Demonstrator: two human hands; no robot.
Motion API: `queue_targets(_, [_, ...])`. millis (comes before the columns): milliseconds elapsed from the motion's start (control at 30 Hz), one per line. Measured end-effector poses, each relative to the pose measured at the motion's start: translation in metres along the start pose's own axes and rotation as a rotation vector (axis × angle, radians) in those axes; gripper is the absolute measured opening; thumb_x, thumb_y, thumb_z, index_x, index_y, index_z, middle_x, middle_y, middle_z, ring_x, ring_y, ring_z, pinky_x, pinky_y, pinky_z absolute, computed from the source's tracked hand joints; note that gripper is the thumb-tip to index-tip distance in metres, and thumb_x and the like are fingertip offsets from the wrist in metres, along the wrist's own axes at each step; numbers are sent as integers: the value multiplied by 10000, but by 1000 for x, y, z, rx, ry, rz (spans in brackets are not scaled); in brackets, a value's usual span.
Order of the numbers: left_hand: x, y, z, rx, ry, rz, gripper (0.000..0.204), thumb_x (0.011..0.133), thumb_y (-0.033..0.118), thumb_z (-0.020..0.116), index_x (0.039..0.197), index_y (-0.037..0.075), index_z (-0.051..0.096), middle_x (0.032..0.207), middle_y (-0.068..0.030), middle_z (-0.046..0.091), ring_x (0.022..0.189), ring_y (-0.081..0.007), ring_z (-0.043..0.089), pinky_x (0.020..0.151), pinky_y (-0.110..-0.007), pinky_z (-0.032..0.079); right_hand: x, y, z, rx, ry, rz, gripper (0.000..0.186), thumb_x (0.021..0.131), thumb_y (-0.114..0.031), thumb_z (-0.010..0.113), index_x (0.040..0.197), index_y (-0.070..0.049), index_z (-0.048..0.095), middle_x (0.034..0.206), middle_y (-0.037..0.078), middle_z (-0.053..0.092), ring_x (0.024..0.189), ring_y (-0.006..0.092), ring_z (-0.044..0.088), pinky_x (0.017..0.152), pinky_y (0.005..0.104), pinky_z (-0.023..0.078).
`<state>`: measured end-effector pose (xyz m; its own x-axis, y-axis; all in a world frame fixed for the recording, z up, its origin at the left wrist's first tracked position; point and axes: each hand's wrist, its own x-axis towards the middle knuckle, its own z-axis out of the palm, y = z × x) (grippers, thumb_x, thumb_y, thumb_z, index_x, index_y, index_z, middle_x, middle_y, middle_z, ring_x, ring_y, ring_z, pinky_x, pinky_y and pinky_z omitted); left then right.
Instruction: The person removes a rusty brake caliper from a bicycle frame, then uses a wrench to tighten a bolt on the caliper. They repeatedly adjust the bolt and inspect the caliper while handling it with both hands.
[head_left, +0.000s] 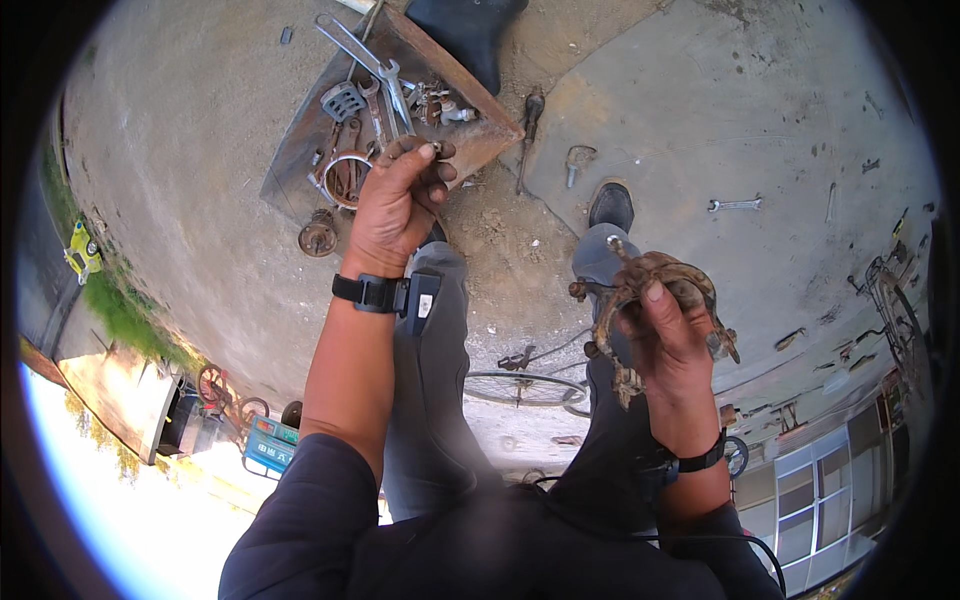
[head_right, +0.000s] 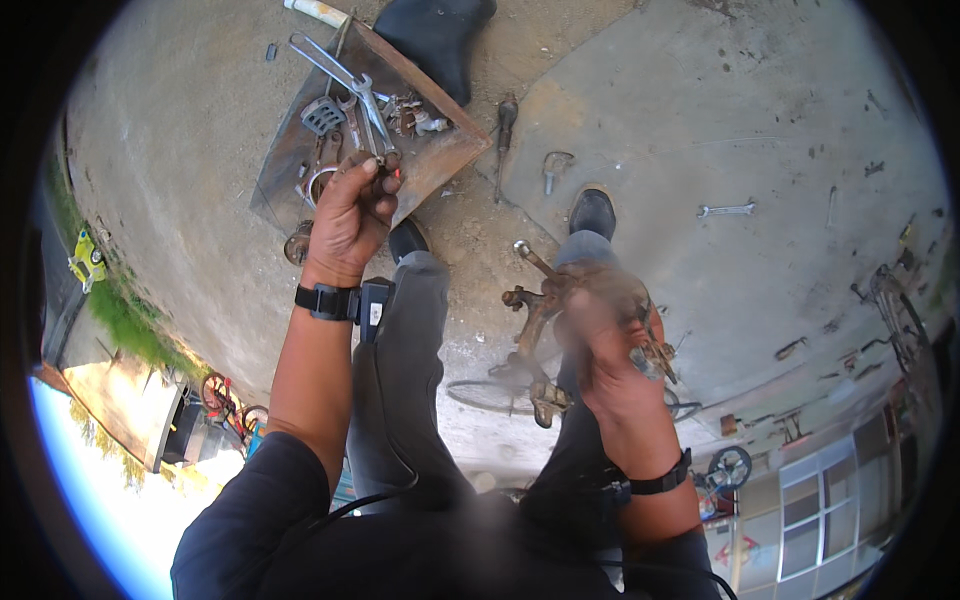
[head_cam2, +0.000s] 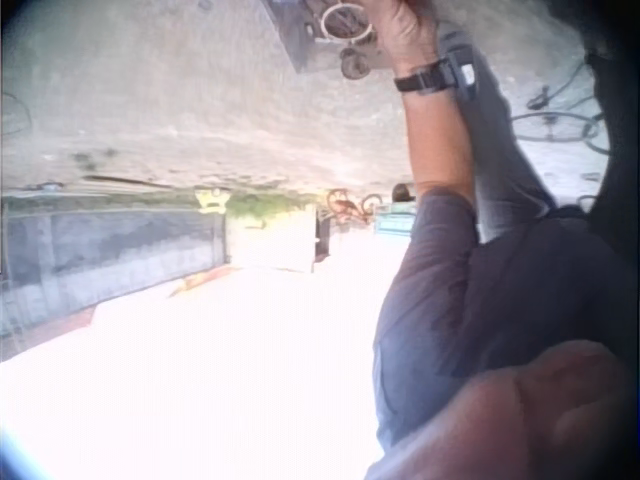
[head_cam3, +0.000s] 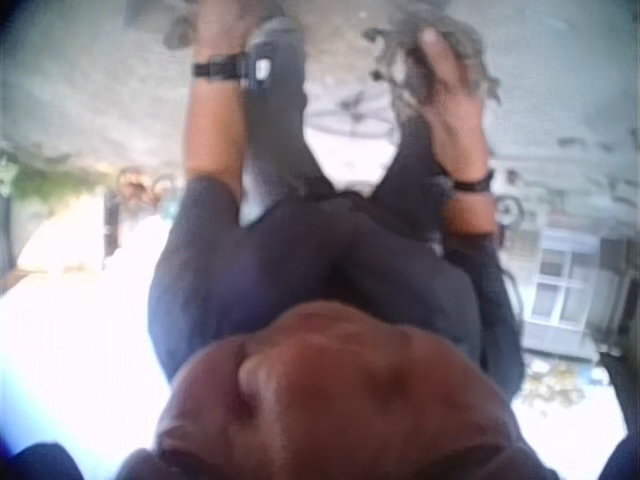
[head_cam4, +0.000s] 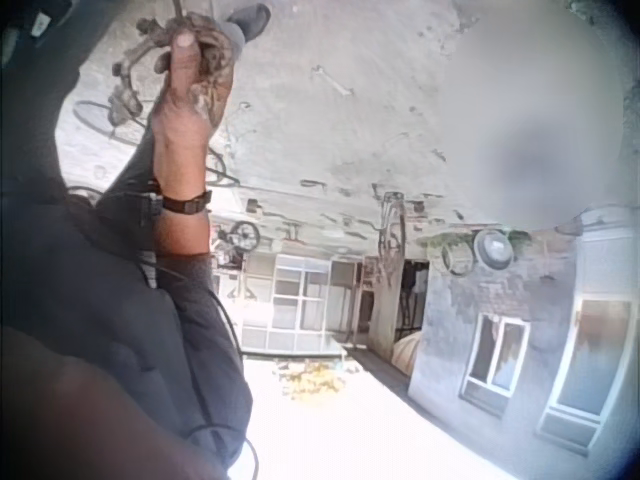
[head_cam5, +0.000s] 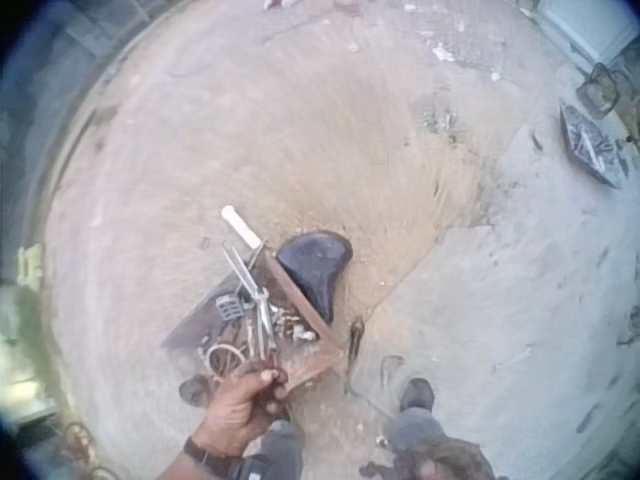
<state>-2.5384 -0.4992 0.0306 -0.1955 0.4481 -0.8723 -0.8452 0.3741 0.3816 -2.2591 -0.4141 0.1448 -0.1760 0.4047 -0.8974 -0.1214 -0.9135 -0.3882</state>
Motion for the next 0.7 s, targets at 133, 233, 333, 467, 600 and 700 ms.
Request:
queue_targets(133, [-84,15,29,-197,-132,-60,100,912,79,677,984,89,609,984,-106,691,785,-166,662,579,-245,492,-38,-9,40,37,-22,29,417,836,-223,798,1119,23,616,942,72,662,768,136,571,647,263,465])
queue_targets(233, [-131,27,43,-292,-227,-62,123,902,80,695,1002,92,625,1006,-105,683,783,-169,654,582,-246,489,-71,-23,62,-14,-63,16,402,850,-232,788,1117,20,623,935,73,662,769,133,567,645,259,457])
queue_targets(333, [-170,41,49,-387,-333,-55,189,900,86,705,1080,87,647,1034,-98,671,804,-173,647,585,-244,485,-102,-33,81,-43,-103,-20,379,858,-210,780,1120,18,629,931,68,665,772,129,566,647,256,455])
queue_targets(467, [-213,55,54,-451,-374,-57,224,903,104,703,1122,87,658,1043,-90,663,835,-170,634,594,-246,477,-138,-42,100,-133,-141,-65,346,869,-173,770,1130,11,637,935,57,671,768,112,561,655,245,448])
queue_targets(600, [-249,68,55,-478,-435,-46,222,904,126,705,1117,80,663,1035,-81,651,823,-167,611,598,-245,469,-167,-47,115,-324,-214,-115,308,886,-166,757,1122,3,654,967,51,683,817,104,592,728,238,469])
queue_targets(700, [-271,78,56,-439,-456,-26,233,894,153,720,1114,102,661,1015,-50,571,798,-140,559,577,-225,446,-186,-45,127,-350,-263,-239,300,893,-183,755,1110,2,662,995,50,691,881,111,620,807,245,486])
